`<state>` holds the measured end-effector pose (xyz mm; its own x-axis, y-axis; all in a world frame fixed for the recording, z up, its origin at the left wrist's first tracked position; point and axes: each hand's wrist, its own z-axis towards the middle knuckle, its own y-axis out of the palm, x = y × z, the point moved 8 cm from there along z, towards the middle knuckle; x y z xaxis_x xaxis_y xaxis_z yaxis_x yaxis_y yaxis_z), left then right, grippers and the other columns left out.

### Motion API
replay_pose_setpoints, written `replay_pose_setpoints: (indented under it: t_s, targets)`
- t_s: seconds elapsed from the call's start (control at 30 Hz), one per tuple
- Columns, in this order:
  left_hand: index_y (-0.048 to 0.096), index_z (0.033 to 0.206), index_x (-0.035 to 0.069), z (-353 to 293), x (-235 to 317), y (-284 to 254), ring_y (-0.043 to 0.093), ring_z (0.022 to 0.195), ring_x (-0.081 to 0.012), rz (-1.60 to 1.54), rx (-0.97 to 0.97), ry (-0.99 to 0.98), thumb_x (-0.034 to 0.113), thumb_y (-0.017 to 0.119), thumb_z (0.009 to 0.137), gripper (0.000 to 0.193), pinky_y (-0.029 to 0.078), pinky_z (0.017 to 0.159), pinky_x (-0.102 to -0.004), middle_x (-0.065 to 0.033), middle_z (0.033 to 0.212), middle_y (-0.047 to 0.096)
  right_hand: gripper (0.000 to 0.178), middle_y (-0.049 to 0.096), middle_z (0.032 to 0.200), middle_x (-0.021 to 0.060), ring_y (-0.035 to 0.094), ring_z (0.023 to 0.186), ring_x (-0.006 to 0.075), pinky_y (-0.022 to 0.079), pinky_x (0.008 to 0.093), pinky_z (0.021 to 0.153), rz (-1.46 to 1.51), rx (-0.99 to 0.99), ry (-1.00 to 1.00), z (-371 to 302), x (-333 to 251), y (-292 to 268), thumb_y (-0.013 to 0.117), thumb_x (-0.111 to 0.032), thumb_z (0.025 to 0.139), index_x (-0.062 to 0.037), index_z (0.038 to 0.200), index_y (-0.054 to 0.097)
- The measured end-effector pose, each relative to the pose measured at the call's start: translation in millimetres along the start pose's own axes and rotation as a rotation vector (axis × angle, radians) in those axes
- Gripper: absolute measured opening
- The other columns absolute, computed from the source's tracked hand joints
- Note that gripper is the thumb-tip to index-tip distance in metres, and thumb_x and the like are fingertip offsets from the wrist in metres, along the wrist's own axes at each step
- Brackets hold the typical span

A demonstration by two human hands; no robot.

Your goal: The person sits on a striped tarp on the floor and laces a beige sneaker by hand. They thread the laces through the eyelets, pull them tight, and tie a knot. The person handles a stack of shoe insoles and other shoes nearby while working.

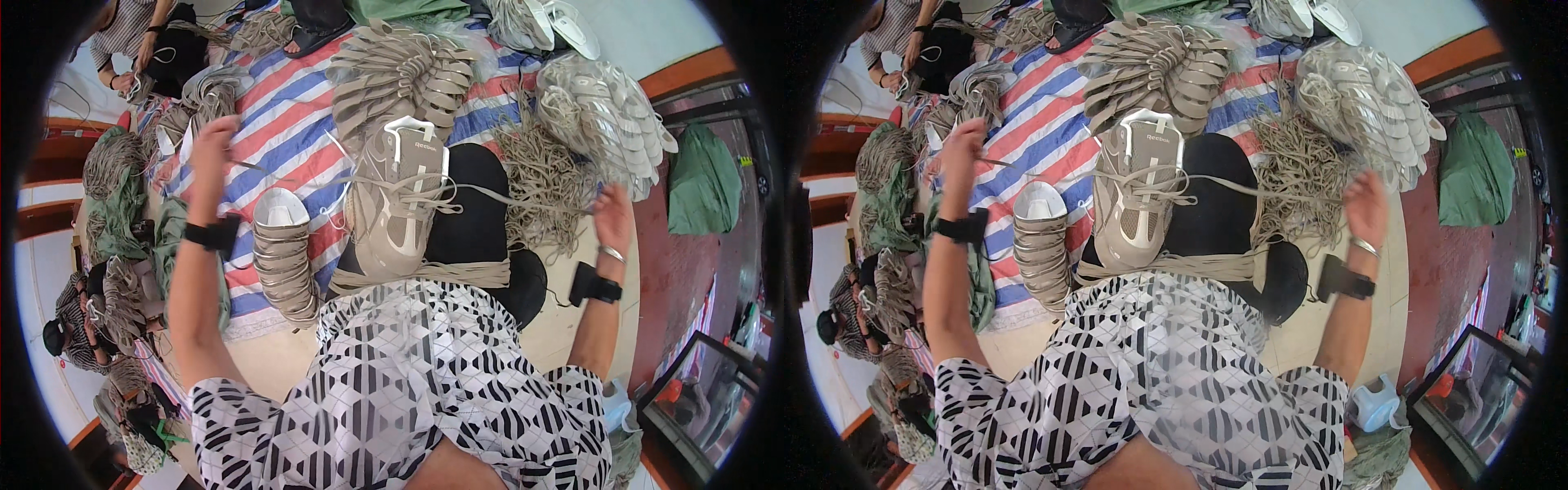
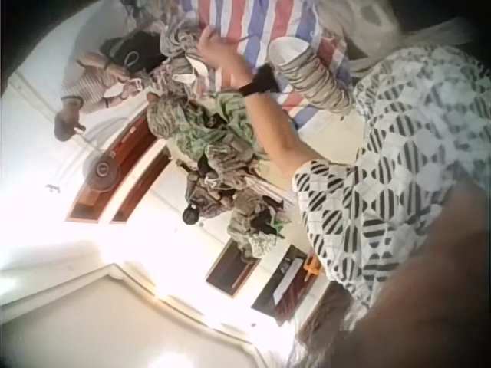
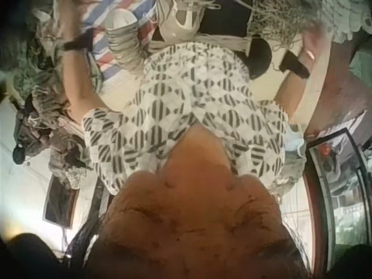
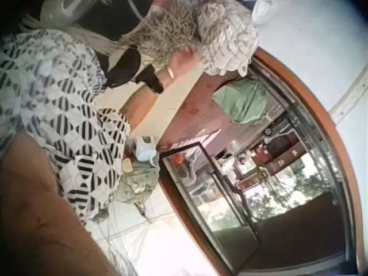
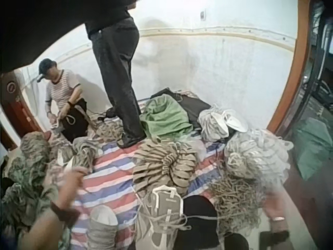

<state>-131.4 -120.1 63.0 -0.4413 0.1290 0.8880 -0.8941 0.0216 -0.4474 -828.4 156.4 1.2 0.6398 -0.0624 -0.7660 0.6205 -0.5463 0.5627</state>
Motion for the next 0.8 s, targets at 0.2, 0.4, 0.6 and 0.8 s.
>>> replay_pose_setpoints:
  t_s: [0.2,0.4,0.6,0.8]
  targets:
    - [0.064,0.106,0.007,-144.0,221.2,194.5,0.056,0.085,-0.0276,0.457,-0.448,0.92,0.003,0.064,0.073,0.033,0.046,0.078,-0.0345,-0.0075,0.098,0.06,0.017,0.065,0.086,0.0066,0.057,0.064,0.0145,0.047,0.0253,0.058,-1.043,-0.436,-0.268,-74.6,98.9,216.2,0.065,-0.011,0.082,-0.0042,0.098,0.064]
    - [0.062,0.107,0.008,-123.4,169.8,222.4,0.058,0.08,-0.0247,0.622,-0.329,0.716,0.01,0.066,0.078,0.03,0.049,0.066,-0.0344,-0.007,0.089,0.058,0.029,0.059,0.092,0.0138,0.061,0.079,0.0309,0.05,0.0369,0.069,-1.264,-0.638,-0.481,-123.7,148.8,246.3,0.063,-0.004,0.078,-0.0047,0.107,0.058]
    - [0.059,0.104,0.005,-122.0,116.7,166.6,0.058,0.089,-0.0287,0.342,-0.169,0.304,0.0,0.058,0.077,0.027,0.048,0.073,-0.0372,-0.013,0.096,0.059,0.018,0.051,0.075,0.0084,0.058,0.075,0.0269,0.05,0.0367,0.066,-1.49,-1.122,-0.729,-171.9,170.6,234.0,0.059,-0.003,0.071,-0.0058,0.089,0.059]
    - [0.058,0.111,0.006,-150.2,180.4,162.4,0.057,0.091,-0.0252,0.534,-0.108,0.778,-0.001,0.061,0.068,0.044,0.048,0.075,-0.0331,-0.0073,0.1,0.061,0.014,0.06,0.078,0.0066,0.062,0.072,0.0208,0.05,0.0295,0.06,-1.344,-1.103,-0.633,-169.6,135.9,232.1,0.061,-0.006,0.078,-0.0049,0.091,0.065]
